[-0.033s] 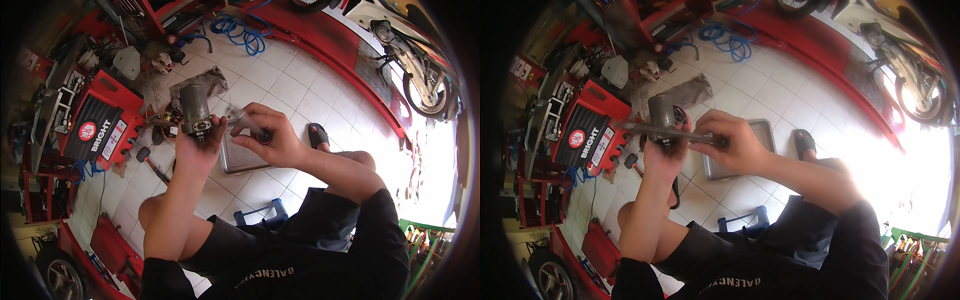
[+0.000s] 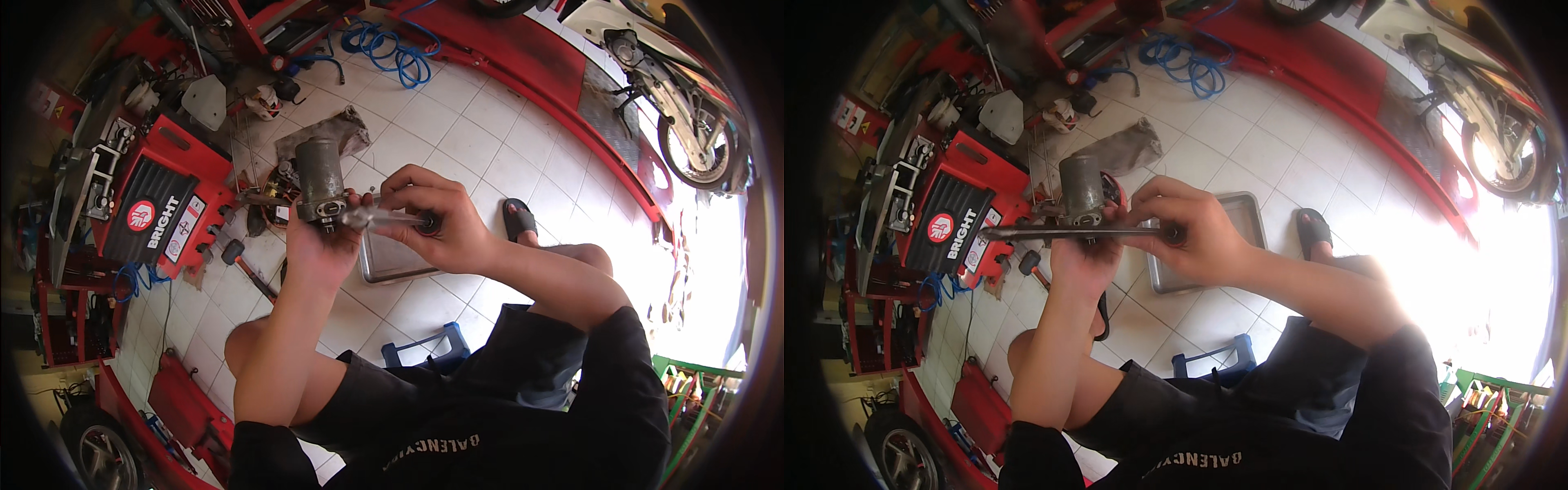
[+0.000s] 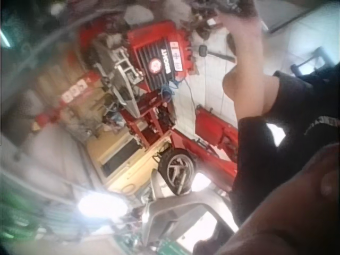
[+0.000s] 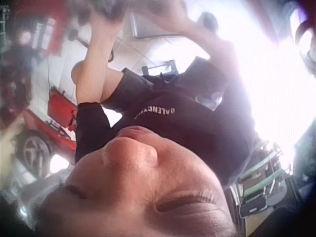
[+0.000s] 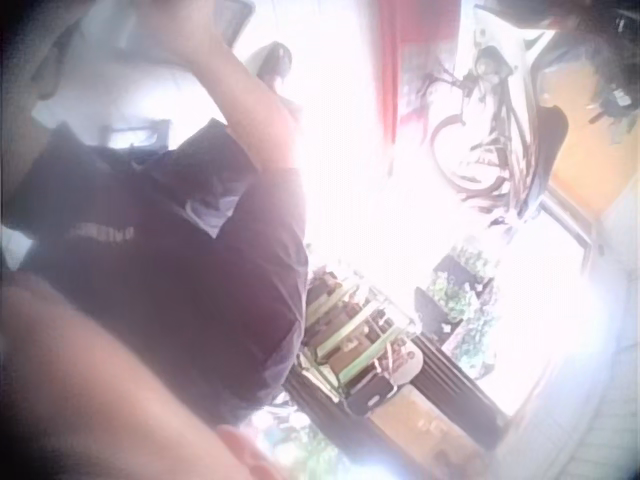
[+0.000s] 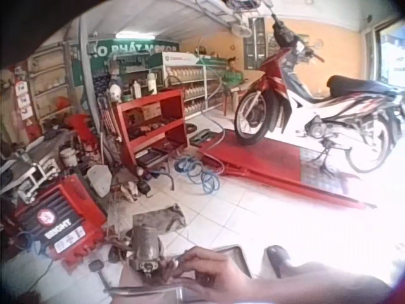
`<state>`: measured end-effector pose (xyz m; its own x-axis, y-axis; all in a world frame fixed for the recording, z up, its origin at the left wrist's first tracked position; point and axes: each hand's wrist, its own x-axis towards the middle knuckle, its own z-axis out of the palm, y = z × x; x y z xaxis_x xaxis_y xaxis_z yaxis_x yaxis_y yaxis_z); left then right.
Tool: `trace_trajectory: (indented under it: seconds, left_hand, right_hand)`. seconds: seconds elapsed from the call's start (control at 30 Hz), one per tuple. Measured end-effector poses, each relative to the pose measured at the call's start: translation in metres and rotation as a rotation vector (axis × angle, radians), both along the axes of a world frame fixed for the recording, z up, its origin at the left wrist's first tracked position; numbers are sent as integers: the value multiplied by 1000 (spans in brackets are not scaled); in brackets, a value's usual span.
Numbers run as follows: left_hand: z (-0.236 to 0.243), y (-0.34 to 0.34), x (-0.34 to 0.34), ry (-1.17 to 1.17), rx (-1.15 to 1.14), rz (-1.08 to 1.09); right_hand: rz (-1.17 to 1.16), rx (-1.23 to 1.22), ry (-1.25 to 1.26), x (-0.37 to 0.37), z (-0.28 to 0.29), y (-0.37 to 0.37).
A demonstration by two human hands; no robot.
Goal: The person uses a screwdriver to pry and remove a small metal component from a cylindrical motor part. They then use the screwdriver to scrape and clean the interior of the motor housing.
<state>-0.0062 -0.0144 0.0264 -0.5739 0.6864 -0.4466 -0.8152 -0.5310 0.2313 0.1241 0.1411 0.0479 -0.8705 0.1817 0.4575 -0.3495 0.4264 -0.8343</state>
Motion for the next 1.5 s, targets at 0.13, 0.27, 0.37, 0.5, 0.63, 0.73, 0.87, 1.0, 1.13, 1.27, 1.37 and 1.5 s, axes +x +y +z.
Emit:
trace_trajectory:
  seconds: [0.13, 0.27, 0.37, 0.5, 0.63, 0.73, 0.87, 1.0, 1.13, 1.27, 1.37, 1.5]
  left_hand:
    - [2, 5, 16, 6, 74, -124]
    - [-8, 8, 15, 13, 104, -191]
    - [-8, 11, 17, 6, 102, -197]
    - [-14, 13, 14, 98, 70, -209]
    - [-31, 9, 6, 45, 217, -232]
    - [-18, 7, 18, 56, 163, -184]
    - [-30, 3, 14, 45, 262, -245]
    - [-26, 3, 21, 47, 220, -232]
    - [-27, 7, 21, 54, 257, -255]
    - [-30, 6, 21, 69, 203, -251]
    - [-34, 5, 19, 76, 154, -265]
    - [-33, 6, 22, 88, 297, -318]
  right_hand:
    - [-32, -17, 60, -2, -6, 2]
    - [18, -27, 43, -4, -3, 5]
    - [10, 7, 52, -7, -7, 6]
    - [-26, 46, 20, -9, -8, 5]
    - [-60, 105, 27, -8, -2, 3]
    - [-27, 118, 104, -9, -10, 2]
    - [-58, 217, 101, -9, -8, 1]
    - [-68, 252, 76, -7, -4, 2]
    - [-37, 230, 187, -9, -2, 2]
    - [-37, 212, 174, -9, -6, 3]
    - [-49, 200, 96, -5, -4, 4]
    - [-36, 183, 5, -2, 3, 5]
